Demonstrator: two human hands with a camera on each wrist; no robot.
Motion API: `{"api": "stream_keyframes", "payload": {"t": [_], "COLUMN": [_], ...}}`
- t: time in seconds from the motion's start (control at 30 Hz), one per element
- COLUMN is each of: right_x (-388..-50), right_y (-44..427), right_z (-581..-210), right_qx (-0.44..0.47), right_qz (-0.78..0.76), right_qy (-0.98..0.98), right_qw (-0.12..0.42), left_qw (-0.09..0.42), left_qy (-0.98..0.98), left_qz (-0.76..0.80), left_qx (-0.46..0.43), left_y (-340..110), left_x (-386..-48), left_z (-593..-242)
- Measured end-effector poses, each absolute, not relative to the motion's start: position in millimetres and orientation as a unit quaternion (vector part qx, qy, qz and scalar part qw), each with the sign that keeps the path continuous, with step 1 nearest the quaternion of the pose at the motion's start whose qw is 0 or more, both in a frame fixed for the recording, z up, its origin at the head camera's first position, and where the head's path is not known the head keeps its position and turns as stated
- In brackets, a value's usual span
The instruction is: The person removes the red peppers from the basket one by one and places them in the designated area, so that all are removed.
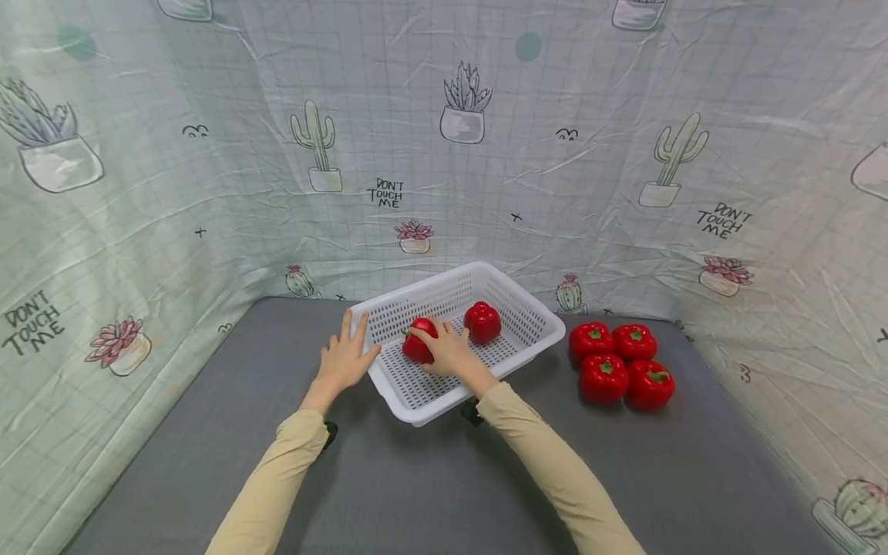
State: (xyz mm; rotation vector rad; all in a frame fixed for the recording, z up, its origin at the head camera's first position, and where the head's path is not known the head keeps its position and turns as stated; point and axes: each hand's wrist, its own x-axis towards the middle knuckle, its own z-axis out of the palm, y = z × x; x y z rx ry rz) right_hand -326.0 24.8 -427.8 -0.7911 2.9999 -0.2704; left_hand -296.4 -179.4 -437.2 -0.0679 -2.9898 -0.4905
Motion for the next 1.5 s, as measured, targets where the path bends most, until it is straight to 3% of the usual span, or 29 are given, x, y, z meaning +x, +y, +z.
{"api": "stream_keyframes", "payload": {"t": [0.63, 1.5], "right_x": [-327, -313], "right_y": [25, 38], "right_z": [-430, -421], "right_qx": [-0.267, -0.27], "right_qz": [-0.02, -0.069], "right_qy": [0.964, 0.96], "right_qw": [-0.01, -0.041], "left_qw": [0.056, 0.054], "left_qy": [-0.985, -0.983], "left_qz": [-0.162, -0.172], "left_qx": [-0.022, -0.028], "left_y": [-180, -181], "left_x": [-297, -296], "left_z": [-437, -436]}}
